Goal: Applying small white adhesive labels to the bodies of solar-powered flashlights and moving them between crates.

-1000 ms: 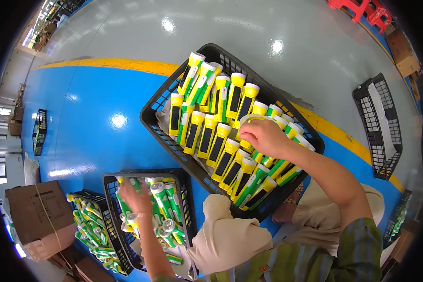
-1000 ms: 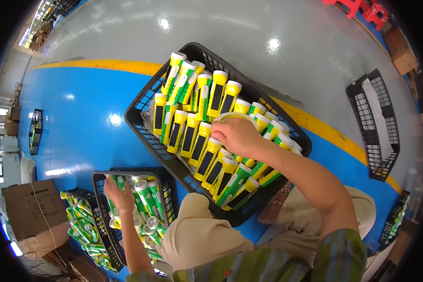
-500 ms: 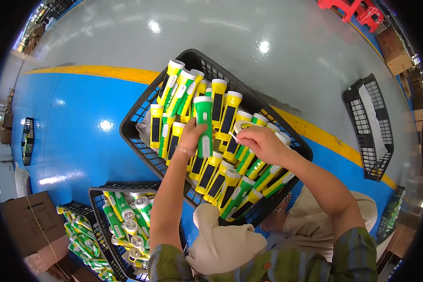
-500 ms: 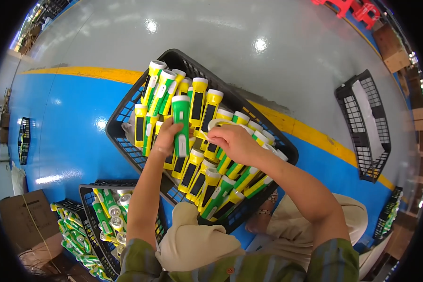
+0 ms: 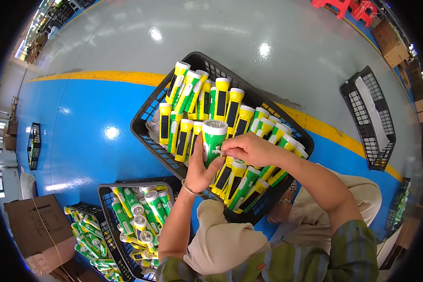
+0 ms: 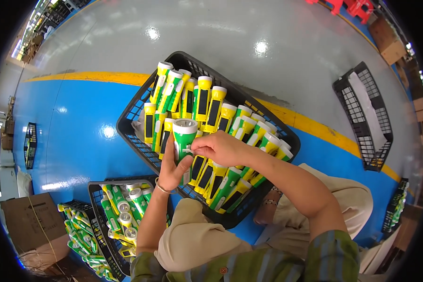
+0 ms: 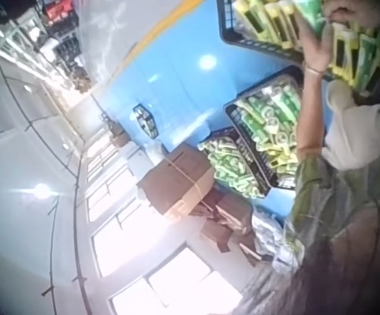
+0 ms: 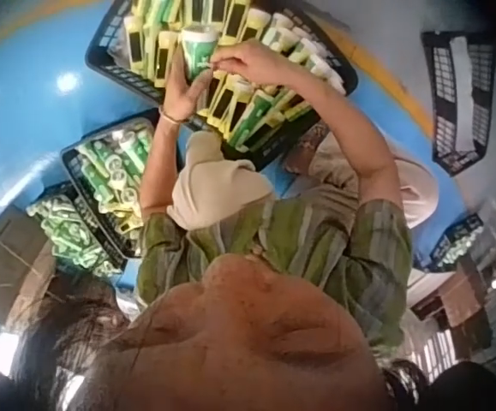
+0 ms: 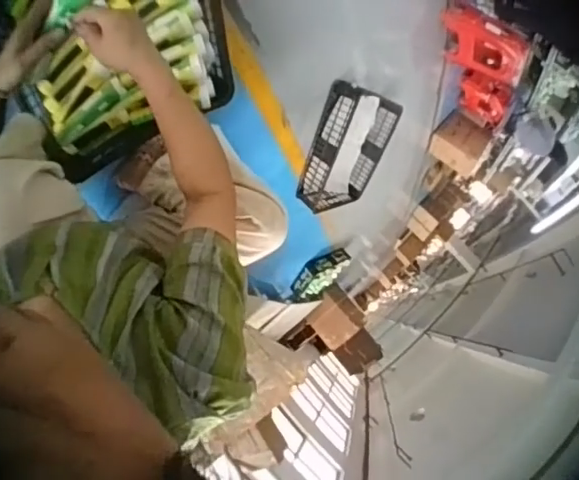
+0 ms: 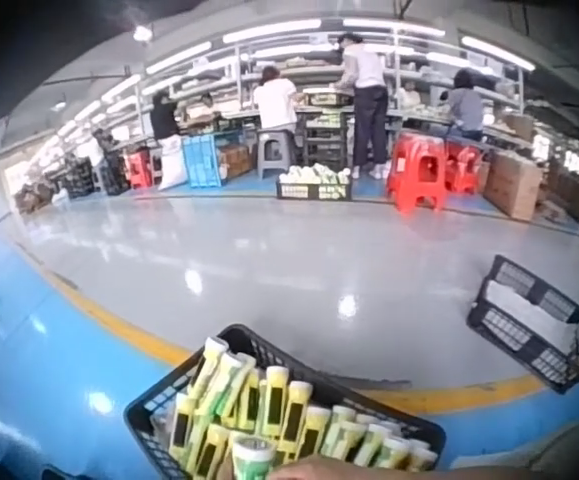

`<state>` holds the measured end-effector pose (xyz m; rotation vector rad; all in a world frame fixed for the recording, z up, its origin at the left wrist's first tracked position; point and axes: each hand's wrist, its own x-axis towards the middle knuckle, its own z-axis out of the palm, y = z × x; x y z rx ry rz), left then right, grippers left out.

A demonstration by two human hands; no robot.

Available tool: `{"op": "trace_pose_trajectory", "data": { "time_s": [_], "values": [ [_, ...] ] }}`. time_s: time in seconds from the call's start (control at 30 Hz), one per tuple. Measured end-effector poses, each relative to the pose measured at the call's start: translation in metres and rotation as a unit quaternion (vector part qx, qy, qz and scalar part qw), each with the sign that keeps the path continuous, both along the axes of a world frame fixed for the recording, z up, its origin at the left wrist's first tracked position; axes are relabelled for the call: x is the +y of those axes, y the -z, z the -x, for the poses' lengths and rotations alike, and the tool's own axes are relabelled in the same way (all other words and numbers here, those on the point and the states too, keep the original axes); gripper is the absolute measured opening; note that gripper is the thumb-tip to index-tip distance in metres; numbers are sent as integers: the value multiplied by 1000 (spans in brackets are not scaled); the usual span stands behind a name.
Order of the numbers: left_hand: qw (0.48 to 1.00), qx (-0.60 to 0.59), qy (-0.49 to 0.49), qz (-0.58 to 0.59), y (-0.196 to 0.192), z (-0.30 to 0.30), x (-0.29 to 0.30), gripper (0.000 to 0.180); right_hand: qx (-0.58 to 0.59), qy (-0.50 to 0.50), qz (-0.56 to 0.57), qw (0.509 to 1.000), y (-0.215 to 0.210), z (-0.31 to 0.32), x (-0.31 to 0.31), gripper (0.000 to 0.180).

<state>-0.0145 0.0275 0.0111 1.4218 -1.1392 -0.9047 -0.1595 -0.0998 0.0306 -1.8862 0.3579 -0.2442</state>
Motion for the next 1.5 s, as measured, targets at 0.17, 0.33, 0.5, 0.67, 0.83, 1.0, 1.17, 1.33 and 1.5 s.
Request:
{"op": "trace_pose_trajectory", "data": {
  "time_s": [0.17, 0.33, 0.5, 0.67, 0.83, 1.0, 1.17, 1.33, 1.5],
  "values": [
    [998, -49, -47, -1, -2, -1, 14, 47, 84, 10, 16, 996, -20, -8, 7, 13],
    [993, 38, -97, 46, 0, 6, 20, 39, 124, 88, 181, 972, -28, -14, 12, 15],
    [987, 136, -78, 21, -7, -5, 22, 39, 116, 62, 192, 972, -27, -17, 24, 16],
    [983, 121, -131, -38, -2, -12, 40, 39, 79, 3, 141, 987, -16, -19, 28, 16],
    [903, 220, -356, -99, 28, -47, 65, 21, 4, -152, 199, 968, -6, -29, 120, 9],
    [877, -104, -428, -191, 45, -152, 235, 29, -21, -61, 198, 978, 16, -9, 81, 9],
    [659, -329, -330, -591, 29, -135, 314, 41, 39, 41, 225, 973, -1, -1, 8, 9],
    [900, -320, -261, -137, 22, -33, 124, 45, 29, 63, 241, 968, 1, 11, -5, 11],
    [930, -207, 106, -286, 136, 59, 57, 42, 55, 37, 203, 977, -11, 4, 10, 9]
  ]
}}
